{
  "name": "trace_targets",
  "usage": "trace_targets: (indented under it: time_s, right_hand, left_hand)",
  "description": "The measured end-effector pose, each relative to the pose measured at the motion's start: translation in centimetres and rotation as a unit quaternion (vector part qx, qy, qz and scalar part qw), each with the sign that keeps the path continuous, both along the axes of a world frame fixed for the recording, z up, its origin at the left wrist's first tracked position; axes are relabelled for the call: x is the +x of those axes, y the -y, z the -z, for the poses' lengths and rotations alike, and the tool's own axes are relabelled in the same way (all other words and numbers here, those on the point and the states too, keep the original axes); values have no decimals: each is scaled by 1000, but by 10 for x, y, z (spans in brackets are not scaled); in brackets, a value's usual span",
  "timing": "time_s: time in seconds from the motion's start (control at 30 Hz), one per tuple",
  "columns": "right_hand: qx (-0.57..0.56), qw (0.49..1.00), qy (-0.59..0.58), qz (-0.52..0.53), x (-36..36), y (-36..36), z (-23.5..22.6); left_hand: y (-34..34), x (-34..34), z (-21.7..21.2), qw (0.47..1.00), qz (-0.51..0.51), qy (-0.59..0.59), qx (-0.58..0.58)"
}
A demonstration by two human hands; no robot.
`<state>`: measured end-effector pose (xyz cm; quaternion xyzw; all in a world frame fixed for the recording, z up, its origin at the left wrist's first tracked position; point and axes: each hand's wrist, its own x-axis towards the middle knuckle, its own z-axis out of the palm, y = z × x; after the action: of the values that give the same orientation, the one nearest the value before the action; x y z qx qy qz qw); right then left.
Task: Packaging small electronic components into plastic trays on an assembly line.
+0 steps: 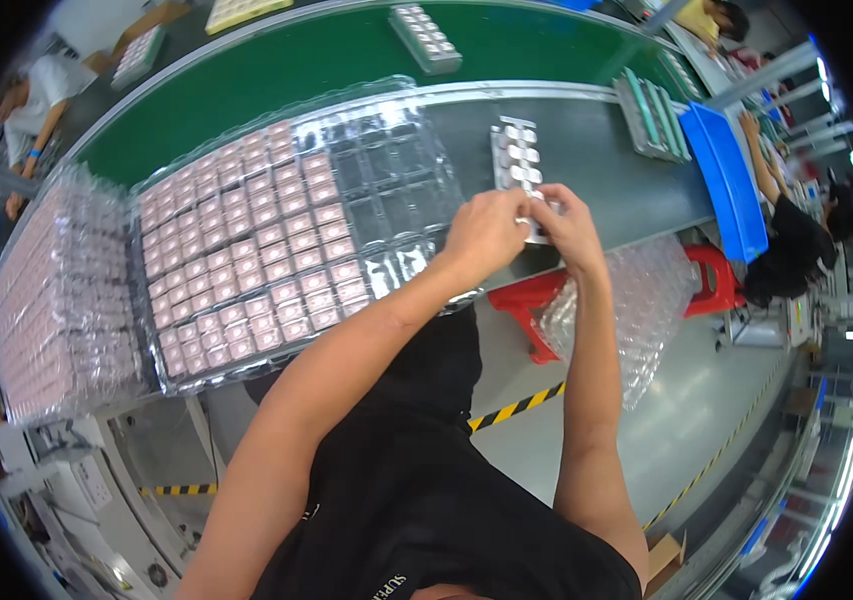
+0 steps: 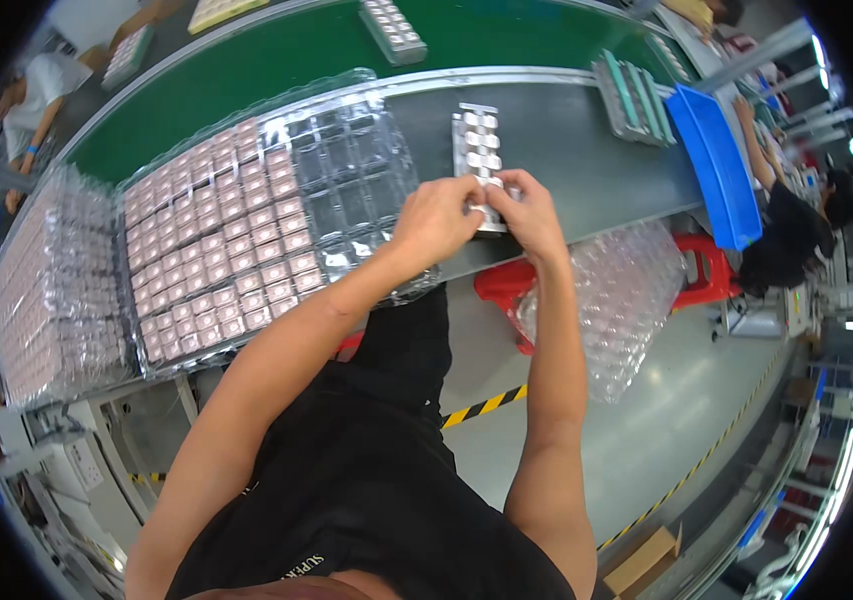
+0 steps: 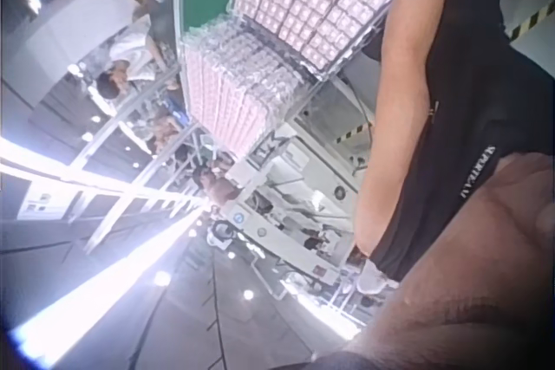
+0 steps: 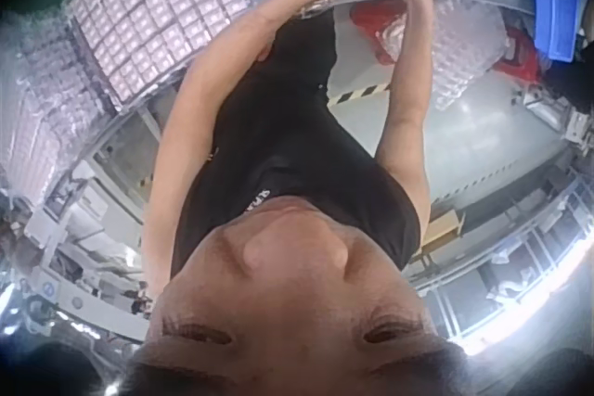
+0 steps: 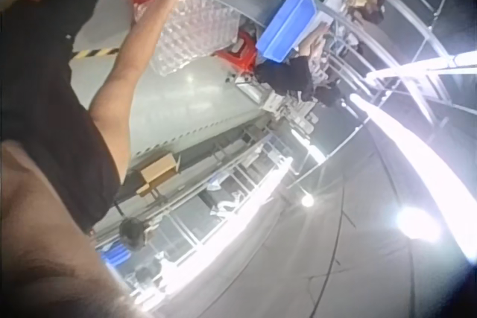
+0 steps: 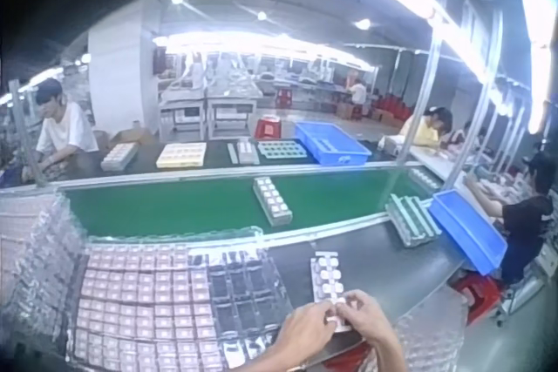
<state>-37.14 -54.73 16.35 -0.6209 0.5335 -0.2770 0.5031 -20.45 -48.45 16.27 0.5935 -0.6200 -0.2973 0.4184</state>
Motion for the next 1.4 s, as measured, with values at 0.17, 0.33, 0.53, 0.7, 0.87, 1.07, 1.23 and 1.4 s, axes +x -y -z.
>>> trace_targets:
  time_s: [0.17, 0.33, 0.53, 0.7, 0.87, 1.07, 1.23, 1.4]
  right_hand:
    - [11, 999, 38, -4, 3, 6, 6]
    - [-29, 983, 102, 153, -44, -6, 0]
    - [65, 845, 505, 163, -21, -28, 21]
    - [28, 856, 495, 150, -26, -106, -7]
    - [46, 889, 428, 156, -25, -181, -24]
    - [5, 930, 336, 148, -2, -189, -16]
    - [-5, 944, 326, 56, 38, -162, -27]
    - [71, 942, 327, 25, 54, -144, -22]
  left_hand:
    - [-4, 11, -3, 1000, -1, 11, 27]
    - [-5, 10, -12, 998, 30, -24, -55]
    - [-28, 69, -28, 943, 55, -296, 140]
    - [-53, 68, -10, 900, 82, -387, 182]
    - [-61, 53, 10, 885, 235, -345, 208]
    - [-85, 38, -13, 922, 240, -253, 170]
    - [-89, 68, -28, 958, 163, -194, 133]
    - [-95, 78, -38, 968, 116, -173, 138]
